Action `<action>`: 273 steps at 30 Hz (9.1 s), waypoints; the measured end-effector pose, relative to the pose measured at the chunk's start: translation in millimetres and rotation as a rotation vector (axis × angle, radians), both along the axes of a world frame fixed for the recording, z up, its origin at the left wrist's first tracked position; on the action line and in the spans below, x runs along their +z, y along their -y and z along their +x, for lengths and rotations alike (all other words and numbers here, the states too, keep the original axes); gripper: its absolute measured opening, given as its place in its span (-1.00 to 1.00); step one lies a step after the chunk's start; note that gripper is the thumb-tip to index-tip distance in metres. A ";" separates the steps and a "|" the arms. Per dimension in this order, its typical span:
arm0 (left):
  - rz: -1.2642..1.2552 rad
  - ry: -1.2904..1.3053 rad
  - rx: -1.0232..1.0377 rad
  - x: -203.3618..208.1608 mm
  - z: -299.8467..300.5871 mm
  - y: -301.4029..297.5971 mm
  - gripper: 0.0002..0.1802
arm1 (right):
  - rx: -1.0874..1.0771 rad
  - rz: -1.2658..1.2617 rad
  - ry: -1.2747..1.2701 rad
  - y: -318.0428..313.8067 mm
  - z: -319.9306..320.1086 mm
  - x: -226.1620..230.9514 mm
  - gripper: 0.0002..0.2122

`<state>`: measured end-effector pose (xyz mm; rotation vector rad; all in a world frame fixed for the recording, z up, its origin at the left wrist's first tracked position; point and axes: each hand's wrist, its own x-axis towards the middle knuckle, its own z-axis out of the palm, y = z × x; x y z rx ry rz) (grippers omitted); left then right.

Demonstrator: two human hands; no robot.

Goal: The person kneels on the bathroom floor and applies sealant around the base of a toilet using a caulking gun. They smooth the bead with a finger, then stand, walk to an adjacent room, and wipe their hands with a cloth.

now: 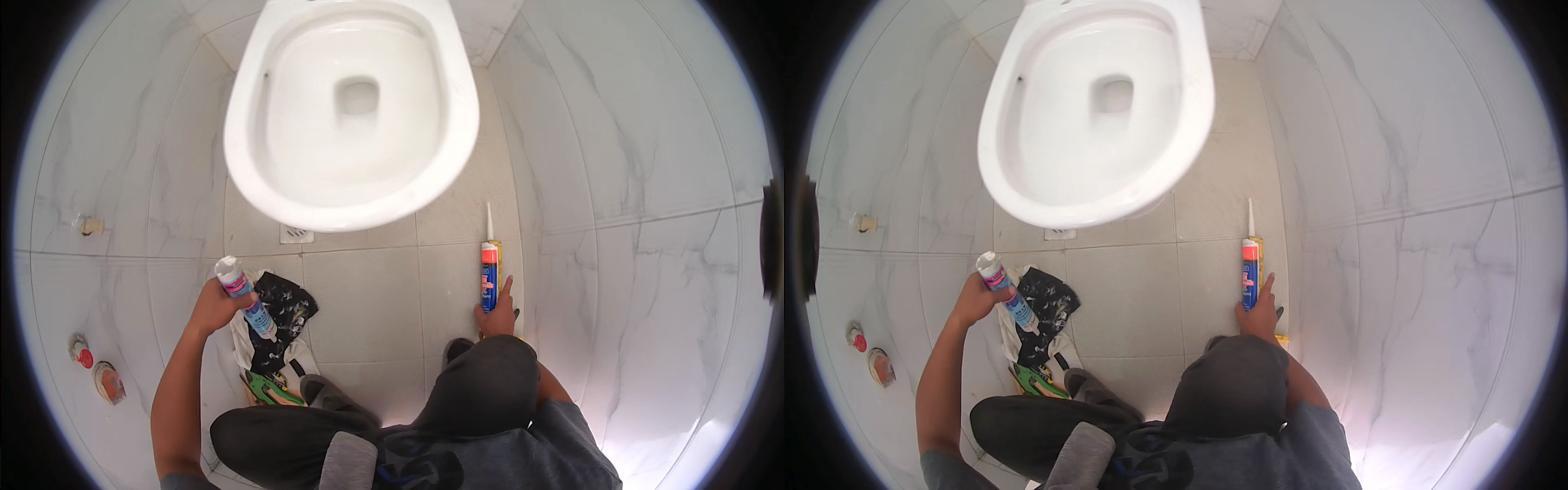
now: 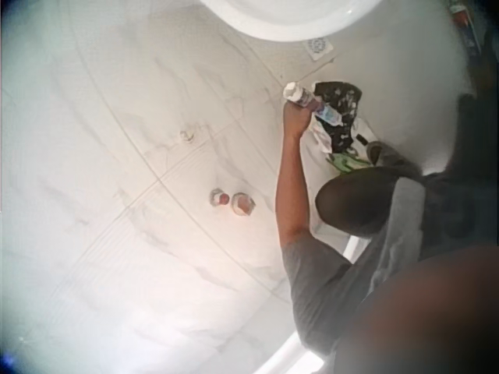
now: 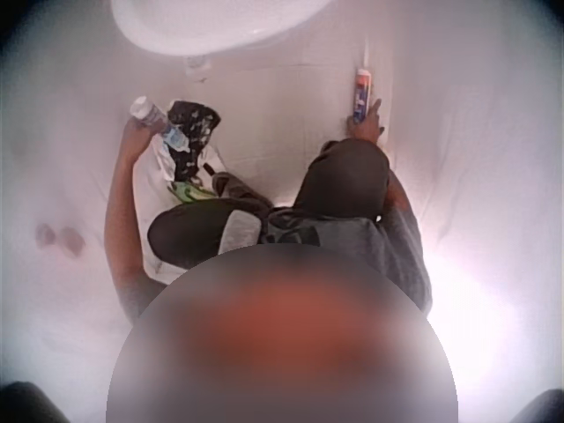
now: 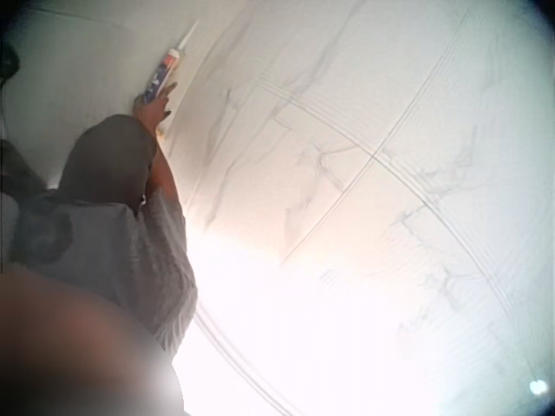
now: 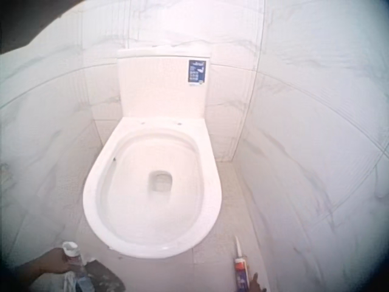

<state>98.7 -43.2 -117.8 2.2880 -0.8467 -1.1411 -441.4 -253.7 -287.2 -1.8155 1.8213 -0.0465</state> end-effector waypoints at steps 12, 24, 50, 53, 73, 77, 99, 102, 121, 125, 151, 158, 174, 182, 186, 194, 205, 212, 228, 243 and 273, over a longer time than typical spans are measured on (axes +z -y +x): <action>-0.041 0.275 0.431 87.0 -52.0 19.1 -0.51 | -0.044 0.245 0.439 16.7 -10.5 73.3 0.13; 0.091 0.282 0.281 413.5 -186.9 93.8 -0.40 | -0.235 0.667 0.625 89.8 -28.5 312.0 0.17; 0.396 0.037 -0.445 423.7 -124.4 466.0 -0.56 | -0.313 0.702 0.083 132.5 -176.8 693.3 -0.38; 0.332 -0.023 -0.856 349.4 -208.0 561.8 -0.52 | -0.481 0.760 -0.015 136.1 -266.3 679.5 -0.44; -0.140 -0.633 -2.136 -156.0 -804.7 513.2 -0.28 | -1.841 0.883 -0.112 -245.6 -238.3 213.8 -0.34; -0.237 -1.003 -2.267 -227.3 -834.5 429.6 -0.27 | -2.189 0.694 -0.189 -263.4 -166.3 105.5 -0.33; -0.080 -1.722 -2.758 -324.9 -883.9 118.8 -0.26 | -3.080 -1.208 -0.503 -204.8 69.3 -201.6 -0.44; -0.327 -1.730 -2.921 -360.2 -899.3 81.0 -0.26 | -3.198 -1.282 -0.595 -178.1 95.3 -273.7 -0.49; -0.384 -0.404 -3.216 -621.8 -1051.5 -1.1 -0.33 | -4.070 -1.227 -0.341 -47.5 91.0 -541.9 -0.46; -0.175 -0.334 -3.386 -631.2 -1033.7 -57.8 -0.37 | -4.007 -1.373 -0.424 -105.7 100.7 -544.4 -0.51; 0.930 -0.986 -2.104 -194.2 -830.2 -444.3 -0.55 | -3.755 -0.804 -0.610 -569.6 316.7 -32.5 -0.65; 0.956 -0.678 -1.545 -174.7 -822.9 -476.6 -0.37 | -3.641 -0.391 -0.161 -747.8 324.0 103.1 -0.61; 1.168 -0.447 -0.893 -244.0 -951.3 -755.4 -0.36 | -2.826 0.567 0.013 -1129.6 -17.6 257.0 -0.40; 1.266 -0.877 -0.661 -326.7 -1112.3 -975.4 -0.24 | -2.600 0.680 0.154 -1301.6 -185.5 120.2 -0.47; 1.334 -0.459 -0.911 -389.5 -1074.6 -985.1 -0.08 | -2.522 0.595 0.174 -1345.2 -218.9 30.7 -0.53; 1.193 0.129 -1.139 -412.3 -759.4 -775.2 -0.34 | -2.276 0.636 0.315 -1359.0 -234.3 -32.1 -0.51; 1.166 0.389 -1.280 -288.9 -416.5 -613.5 -0.16 | -1.724 0.763 0.150 -1321.7 -246.0 -93.3 -0.52; 1.335 0.173 -1.025 -291.6 -188.4 -646.2 -0.31 | -1.106 0.726 -0.098 -1252.7 -235.0 -197.7 -0.67; 1.176 -0.077 -0.856 -211.8 34.1 -795.8 -0.52 | -0.658 0.841 -0.580 -1100.4 -159.6 -365.9 -0.30; 0.553 0.019 -0.816 -126.8 -252.2 -618.3 -0.68 | -0.430 0.839 0.308 -964.6 -114.3 -52.3 -0.43; 0.593 -0.030 -0.122 88.0 6.7 -564.0 -0.55 | -0.768 0.197 0.619 -749.2 -116.0 246.8 -0.52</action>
